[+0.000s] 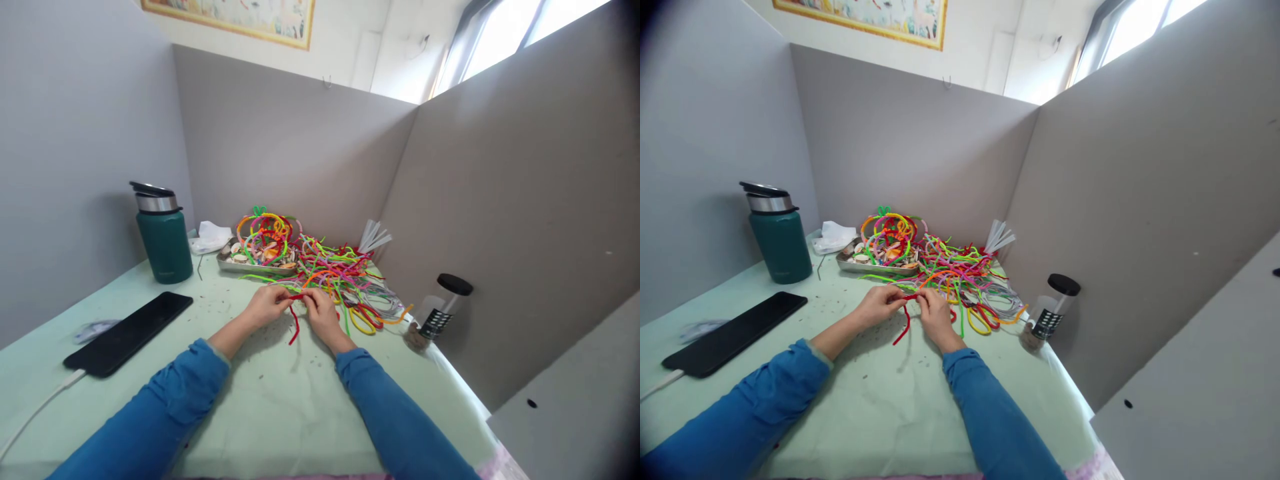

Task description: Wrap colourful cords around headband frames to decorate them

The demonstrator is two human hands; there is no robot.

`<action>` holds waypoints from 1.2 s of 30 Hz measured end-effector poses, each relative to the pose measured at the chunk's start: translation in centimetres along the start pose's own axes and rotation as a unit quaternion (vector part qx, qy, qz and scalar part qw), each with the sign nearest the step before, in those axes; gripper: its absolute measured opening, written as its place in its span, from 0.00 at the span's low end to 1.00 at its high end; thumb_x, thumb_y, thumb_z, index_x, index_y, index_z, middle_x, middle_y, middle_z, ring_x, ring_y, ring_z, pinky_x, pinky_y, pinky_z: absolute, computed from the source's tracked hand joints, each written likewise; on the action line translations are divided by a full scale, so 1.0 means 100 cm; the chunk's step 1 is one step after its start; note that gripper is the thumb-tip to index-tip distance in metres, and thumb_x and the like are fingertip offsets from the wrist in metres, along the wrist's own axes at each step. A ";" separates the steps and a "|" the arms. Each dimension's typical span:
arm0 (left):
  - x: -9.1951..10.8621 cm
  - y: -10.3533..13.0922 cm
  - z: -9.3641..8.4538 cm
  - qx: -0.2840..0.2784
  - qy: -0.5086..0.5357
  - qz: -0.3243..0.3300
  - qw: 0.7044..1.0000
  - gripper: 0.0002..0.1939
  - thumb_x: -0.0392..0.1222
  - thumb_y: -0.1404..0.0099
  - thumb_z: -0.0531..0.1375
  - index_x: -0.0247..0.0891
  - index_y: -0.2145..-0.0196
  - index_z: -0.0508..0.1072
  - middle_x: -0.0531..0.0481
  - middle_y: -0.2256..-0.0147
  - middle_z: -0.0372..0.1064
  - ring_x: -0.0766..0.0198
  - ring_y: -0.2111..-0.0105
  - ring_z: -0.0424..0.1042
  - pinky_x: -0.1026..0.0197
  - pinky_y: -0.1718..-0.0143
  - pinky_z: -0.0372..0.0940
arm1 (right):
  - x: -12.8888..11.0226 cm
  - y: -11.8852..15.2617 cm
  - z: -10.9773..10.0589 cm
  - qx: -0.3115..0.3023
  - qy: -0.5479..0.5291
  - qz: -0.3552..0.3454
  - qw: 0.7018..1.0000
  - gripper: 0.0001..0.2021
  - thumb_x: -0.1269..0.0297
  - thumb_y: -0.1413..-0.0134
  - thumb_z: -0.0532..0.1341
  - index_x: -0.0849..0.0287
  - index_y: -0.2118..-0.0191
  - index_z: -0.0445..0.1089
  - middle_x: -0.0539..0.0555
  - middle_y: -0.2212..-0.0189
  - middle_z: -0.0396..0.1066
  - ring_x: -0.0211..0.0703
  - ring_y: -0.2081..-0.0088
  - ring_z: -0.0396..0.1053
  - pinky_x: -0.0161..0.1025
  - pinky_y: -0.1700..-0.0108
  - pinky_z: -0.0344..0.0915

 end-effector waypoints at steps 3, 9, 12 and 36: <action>0.004 0.001 -0.002 0.008 -0.030 0.040 0.999 0.09 0.41 0.42 0.54 0.37 0.72 0.73 0.50 0.74 0.69 0.67 0.73 0.64 0.66 0.70 0.54 | 0.001 0.000 0.000 -0.005 0.008 -0.001 1.000 0.08 0.70 0.45 0.51 0.59 0.66 0.67 0.52 0.71 0.67 0.39 0.68 0.64 0.36 0.64 0.59; 0.008 0.005 -0.003 0.013 -0.052 0.081 0.995 0.11 0.41 0.38 0.52 0.38 0.69 0.73 0.48 0.71 0.69 0.65 0.69 0.65 0.65 0.67 0.56 | 0.001 0.000 0.000 -0.008 0.000 0.012 1.000 0.08 0.69 0.44 0.50 0.59 0.66 0.67 0.52 0.72 0.67 0.39 0.69 0.64 0.36 0.65 0.59; 0.008 0.005 -0.003 0.020 -0.051 0.082 0.995 0.11 0.41 0.38 0.52 0.37 0.69 0.73 0.48 0.70 0.69 0.65 0.69 0.65 0.65 0.67 0.56 | 0.001 0.001 0.001 -0.017 -0.013 0.019 1.000 0.07 0.68 0.45 0.52 0.59 0.64 0.67 0.53 0.69 0.68 0.39 0.66 0.65 0.36 0.64 0.59; 0.006 0.002 -0.001 0.015 0.019 0.032 0.999 0.11 0.41 0.41 0.53 0.35 0.74 0.73 0.52 0.76 0.67 0.69 0.75 0.62 0.67 0.73 0.52 | -0.004 0.002 0.000 -0.002 0.069 -0.025 0.997 0.09 0.71 0.46 0.51 0.59 0.63 0.67 0.54 0.68 0.68 0.41 0.66 0.65 0.37 0.63 0.60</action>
Point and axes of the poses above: each hand's wrist, its own y-axis away from the middle knuckle, its own z-axis out of the palm, x = y × z, the point moved 2 cm from there along -y, towards the middle knuckle
